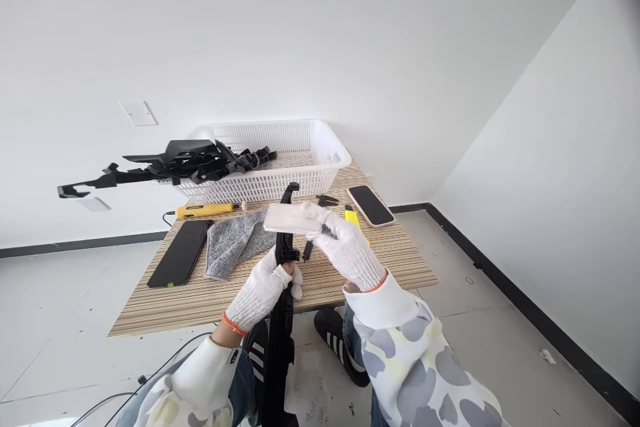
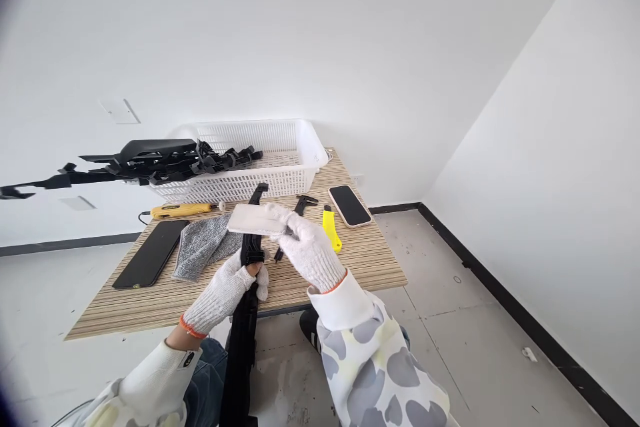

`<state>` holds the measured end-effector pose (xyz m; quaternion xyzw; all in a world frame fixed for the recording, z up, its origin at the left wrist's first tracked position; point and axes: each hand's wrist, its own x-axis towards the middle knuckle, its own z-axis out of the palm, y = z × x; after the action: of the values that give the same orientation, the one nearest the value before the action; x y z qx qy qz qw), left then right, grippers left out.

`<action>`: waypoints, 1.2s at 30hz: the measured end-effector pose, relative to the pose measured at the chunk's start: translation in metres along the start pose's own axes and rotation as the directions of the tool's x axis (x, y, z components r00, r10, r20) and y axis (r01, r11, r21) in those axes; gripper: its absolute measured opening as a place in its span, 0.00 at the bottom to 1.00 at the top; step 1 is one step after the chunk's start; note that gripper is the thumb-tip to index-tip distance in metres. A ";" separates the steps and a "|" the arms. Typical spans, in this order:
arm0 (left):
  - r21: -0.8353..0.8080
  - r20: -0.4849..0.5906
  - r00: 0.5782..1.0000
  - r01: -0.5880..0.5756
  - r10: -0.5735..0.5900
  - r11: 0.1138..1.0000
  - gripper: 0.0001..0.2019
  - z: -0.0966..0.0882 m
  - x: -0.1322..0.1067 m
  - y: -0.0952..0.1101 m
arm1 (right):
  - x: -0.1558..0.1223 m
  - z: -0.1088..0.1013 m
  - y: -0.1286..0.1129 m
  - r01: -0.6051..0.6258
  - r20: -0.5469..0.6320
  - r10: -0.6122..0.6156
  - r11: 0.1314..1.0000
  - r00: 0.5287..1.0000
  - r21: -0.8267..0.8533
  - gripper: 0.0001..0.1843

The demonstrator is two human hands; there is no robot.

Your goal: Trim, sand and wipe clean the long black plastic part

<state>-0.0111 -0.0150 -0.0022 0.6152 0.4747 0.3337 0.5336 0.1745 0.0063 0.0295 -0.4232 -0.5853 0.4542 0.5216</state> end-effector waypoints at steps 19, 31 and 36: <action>0.082 -0.003 0.999 0.044 -0.043 0.996 0.18 0.001 0.002 0.006 | 0.004 0.007 0.013 -0.356 -0.175 0.324 0.914 0.930 -0.197 0.17; 0.096 -0.016 0.999 0.041 -0.040 0.995 0.13 0.002 0.001 0.007 | 0.008 0.016 0.020 -0.403 0.025 0.417 0.890 0.908 -0.211 0.21; 0.045 -0.003 0.999 0.049 -0.049 0.998 0.14 0.002 0.001 0.006 | 0.013 0.019 0.022 -0.442 -0.093 0.437 0.896 0.895 -0.046 0.21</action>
<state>-0.0073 -0.0143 0.0032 0.6150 0.4978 0.3102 0.5270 0.1551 0.0221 0.0097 -0.5794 -0.4677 0.5233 0.4143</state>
